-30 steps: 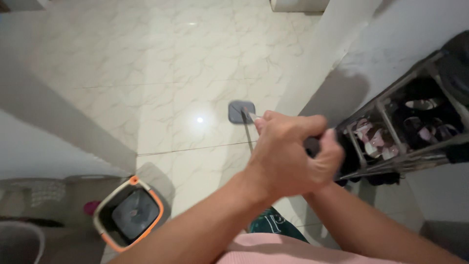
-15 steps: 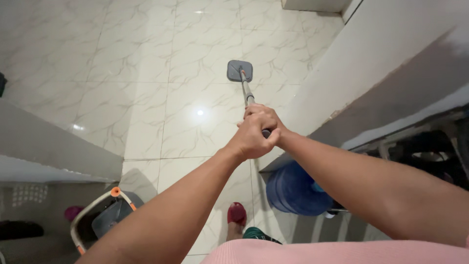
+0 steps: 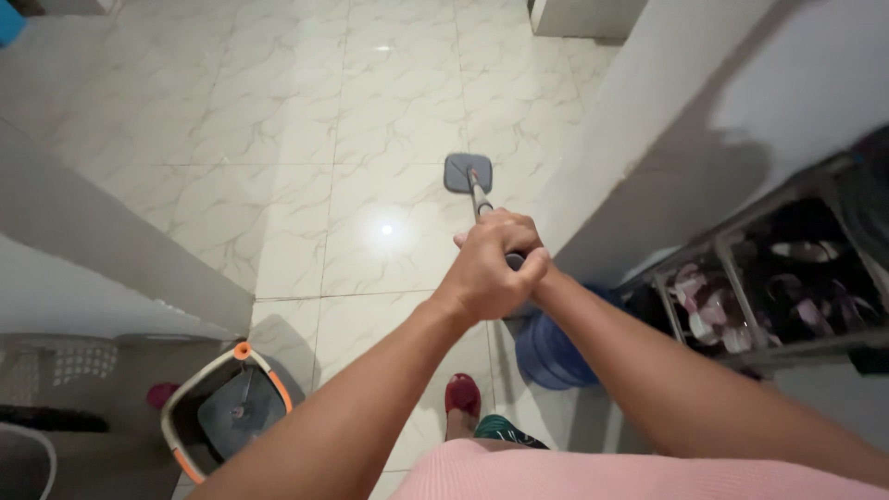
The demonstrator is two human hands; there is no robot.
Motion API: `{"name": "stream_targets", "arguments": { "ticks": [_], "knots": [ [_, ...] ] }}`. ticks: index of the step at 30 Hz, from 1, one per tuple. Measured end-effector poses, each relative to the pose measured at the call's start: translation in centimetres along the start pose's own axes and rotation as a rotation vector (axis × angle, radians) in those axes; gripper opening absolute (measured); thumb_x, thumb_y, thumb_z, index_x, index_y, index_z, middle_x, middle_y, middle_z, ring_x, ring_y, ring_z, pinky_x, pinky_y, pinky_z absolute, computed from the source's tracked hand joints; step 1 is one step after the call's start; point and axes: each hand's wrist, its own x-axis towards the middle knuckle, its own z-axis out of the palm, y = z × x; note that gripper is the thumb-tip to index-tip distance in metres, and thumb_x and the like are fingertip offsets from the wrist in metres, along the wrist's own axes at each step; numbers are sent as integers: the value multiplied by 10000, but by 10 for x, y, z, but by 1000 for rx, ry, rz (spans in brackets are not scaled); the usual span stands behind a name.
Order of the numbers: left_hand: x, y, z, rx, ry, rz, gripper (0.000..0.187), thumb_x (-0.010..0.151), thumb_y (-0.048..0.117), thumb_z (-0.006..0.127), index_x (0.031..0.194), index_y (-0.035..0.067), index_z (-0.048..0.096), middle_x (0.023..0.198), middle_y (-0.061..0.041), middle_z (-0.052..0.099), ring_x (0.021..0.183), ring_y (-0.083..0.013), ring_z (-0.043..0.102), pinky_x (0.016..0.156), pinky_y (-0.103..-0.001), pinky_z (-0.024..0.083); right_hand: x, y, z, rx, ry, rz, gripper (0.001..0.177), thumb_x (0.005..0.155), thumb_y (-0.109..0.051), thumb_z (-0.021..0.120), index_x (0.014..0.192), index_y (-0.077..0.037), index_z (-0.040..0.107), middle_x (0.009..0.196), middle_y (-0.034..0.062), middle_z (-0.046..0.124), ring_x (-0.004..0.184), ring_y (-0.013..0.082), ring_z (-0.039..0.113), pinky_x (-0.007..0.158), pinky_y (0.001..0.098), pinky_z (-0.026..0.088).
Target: The person mops the floor using a flat mop and a bucket, moving across the tiled surface.
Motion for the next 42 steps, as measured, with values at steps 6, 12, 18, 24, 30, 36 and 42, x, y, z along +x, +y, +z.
{"name": "stream_targets", "arguments": {
  "ticks": [6,12,18,24,30,36,42],
  "knots": [
    [-67,101,-15,-73,29,-100,273,823,163,591,671,-64,572,675,-202,581,647,-309,560,693,-409,466,-79,-92,11,304,-8,270,313,925,-208,715,726,-46,534,664,7,499,656,126,450,573,317,422],
    [-102,193,-33,-132,59,-165,346,851,220,556,644,-57,540,537,-169,508,506,-222,439,518,-398,406,-140,-171,10,331,142,114,215,978,-174,722,909,-77,543,811,-8,517,733,84,496,632,303,466],
    [-112,247,-33,-87,52,-166,353,828,258,571,661,-51,608,522,-175,533,489,-231,477,538,-381,471,-168,-217,-1,668,275,103,257,935,-118,732,1076,-70,523,951,12,533,821,128,553,696,340,521],
    [-113,262,-36,-116,40,-149,393,850,311,572,684,-30,676,512,-140,578,480,-214,523,538,-370,486,-173,-236,-11,160,425,-1,346,929,-119,762,1210,-71,565,1114,13,608,1004,121,593,857,321,547],
    [-110,243,-42,-212,75,-119,378,866,294,629,631,-3,608,504,-42,484,490,-105,428,444,-311,344,-166,-216,-6,372,347,83,257,927,-109,722,1130,-66,569,1045,13,590,945,129,574,813,316,529],
    [-77,197,-47,-338,58,-99,340,906,288,669,684,35,620,544,28,519,528,-41,453,453,-264,349,-132,-156,0,503,245,202,152,924,-96,675,1033,-60,575,962,13,569,873,139,553,761,311,507],
    [-43,84,-26,-269,86,-89,324,897,220,652,668,19,543,566,-52,480,543,-130,465,526,-294,383,-62,-29,14,481,146,190,57,922,-83,627,937,-54,580,879,12,548,802,148,531,708,306,486]
  ]
}}
